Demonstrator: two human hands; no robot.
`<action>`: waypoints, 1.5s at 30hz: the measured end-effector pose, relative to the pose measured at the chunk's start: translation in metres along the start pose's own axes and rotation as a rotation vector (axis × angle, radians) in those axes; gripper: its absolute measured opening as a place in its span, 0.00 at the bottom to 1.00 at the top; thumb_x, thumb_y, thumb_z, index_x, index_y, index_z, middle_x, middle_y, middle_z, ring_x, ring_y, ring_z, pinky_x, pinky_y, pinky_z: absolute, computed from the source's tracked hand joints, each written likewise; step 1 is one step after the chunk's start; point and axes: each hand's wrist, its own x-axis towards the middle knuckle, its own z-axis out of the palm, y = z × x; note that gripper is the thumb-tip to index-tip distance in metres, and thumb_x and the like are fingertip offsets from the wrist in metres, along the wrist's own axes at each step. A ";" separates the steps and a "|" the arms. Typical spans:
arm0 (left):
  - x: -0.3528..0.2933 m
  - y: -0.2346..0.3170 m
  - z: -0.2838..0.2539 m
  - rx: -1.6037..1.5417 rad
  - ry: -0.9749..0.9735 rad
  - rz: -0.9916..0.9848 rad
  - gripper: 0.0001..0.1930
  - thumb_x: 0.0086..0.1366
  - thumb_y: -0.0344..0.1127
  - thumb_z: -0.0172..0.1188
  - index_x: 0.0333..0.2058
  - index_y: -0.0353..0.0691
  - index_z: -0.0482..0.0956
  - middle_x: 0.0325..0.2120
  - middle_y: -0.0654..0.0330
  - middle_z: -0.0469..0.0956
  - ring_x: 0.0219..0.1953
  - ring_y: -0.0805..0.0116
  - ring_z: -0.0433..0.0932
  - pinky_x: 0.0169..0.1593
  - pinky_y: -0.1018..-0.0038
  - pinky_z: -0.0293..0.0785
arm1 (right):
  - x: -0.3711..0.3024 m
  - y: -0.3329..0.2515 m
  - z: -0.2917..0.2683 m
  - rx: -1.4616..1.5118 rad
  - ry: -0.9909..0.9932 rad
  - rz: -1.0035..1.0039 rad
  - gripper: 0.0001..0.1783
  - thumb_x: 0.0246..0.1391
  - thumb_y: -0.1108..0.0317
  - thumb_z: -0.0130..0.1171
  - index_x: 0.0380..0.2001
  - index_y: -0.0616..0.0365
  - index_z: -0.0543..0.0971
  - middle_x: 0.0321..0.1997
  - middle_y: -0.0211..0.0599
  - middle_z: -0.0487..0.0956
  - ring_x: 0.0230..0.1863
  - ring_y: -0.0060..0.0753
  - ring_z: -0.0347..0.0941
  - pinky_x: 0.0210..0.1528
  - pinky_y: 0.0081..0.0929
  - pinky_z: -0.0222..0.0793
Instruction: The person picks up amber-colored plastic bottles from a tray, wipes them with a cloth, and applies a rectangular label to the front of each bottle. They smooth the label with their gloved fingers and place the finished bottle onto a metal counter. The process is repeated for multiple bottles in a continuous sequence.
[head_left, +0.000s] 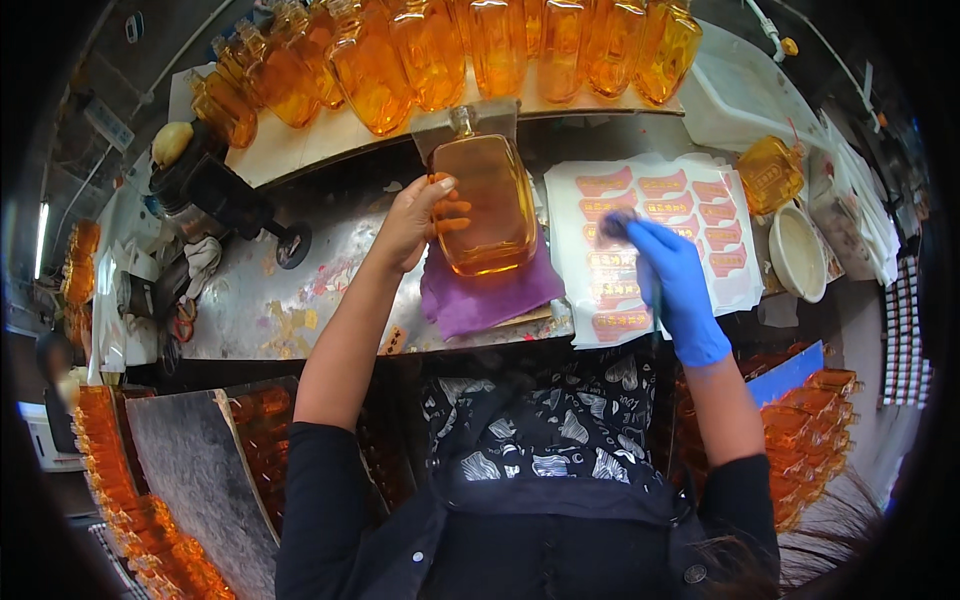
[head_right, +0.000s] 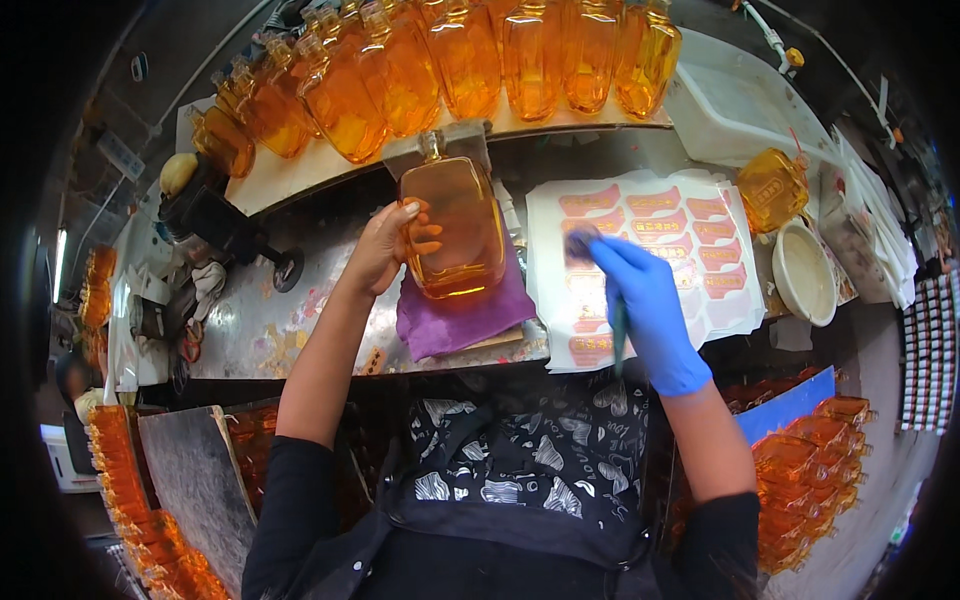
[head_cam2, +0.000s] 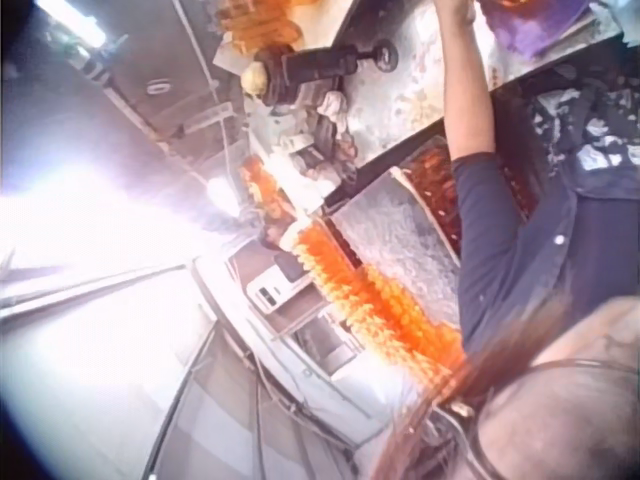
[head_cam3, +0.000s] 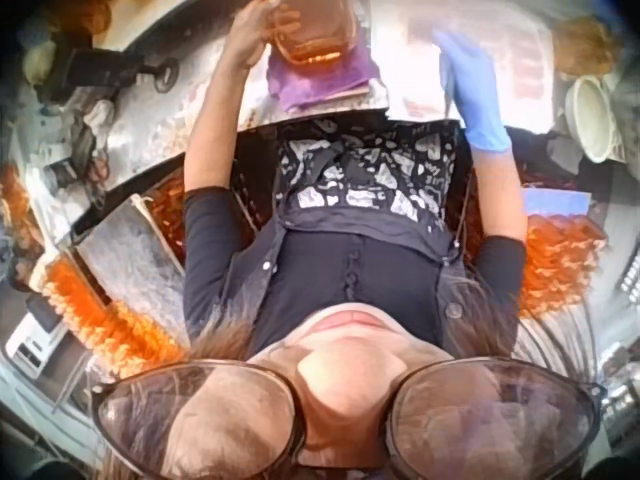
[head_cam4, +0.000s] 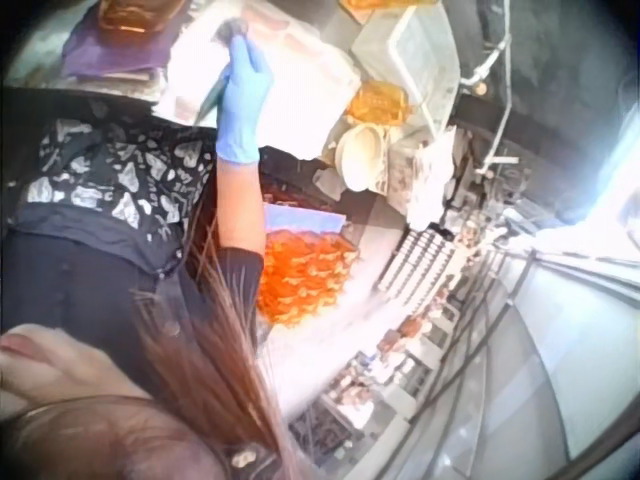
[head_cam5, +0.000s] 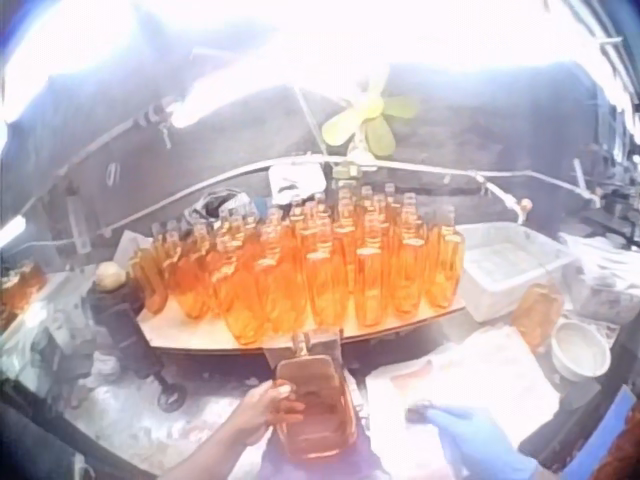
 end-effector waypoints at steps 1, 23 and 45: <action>0.001 0.000 0.004 0.003 -0.014 0.003 0.16 0.64 0.42 0.59 0.44 0.37 0.71 0.38 0.61 0.71 0.36 0.69 0.77 0.40 0.73 0.80 | 0.023 0.015 0.008 0.060 -0.042 -0.248 0.17 0.60 0.68 0.54 0.48 0.68 0.78 0.46 0.39 0.81 0.40 0.18 0.76 0.45 0.15 0.69; 0.020 -0.006 0.020 0.041 0.160 0.170 0.26 0.61 0.40 0.64 0.52 0.36 0.63 0.45 0.57 0.74 0.46 0.71 0.74 0.45 0.72 0.76 | 0.051 0.043 0.093 -0.433 0.123 -0.291 0.22 0.51 0.56 0.66 0.42 0.62 0.77 0.34 0.35 0.77 0.35 0.24 0.73 0.39 0.21 0.70; 0.017 -0.002 0.024 -0.052 0.176 0.191 0.24 0.61 0.36 0.63 0.51 0.32 0.64 0.44 0.56 0.74 0.46 0.70 0.74 0.51 0.73 0.72 | 0.073 0.064 0.104 -0.312 -0.038 -0.148 0.30 0.44 0.46 0.68 0.32 0.63 0.70 0.29 0.35 0.67 0.32 0.26 0.63 0.36 0.27 0.64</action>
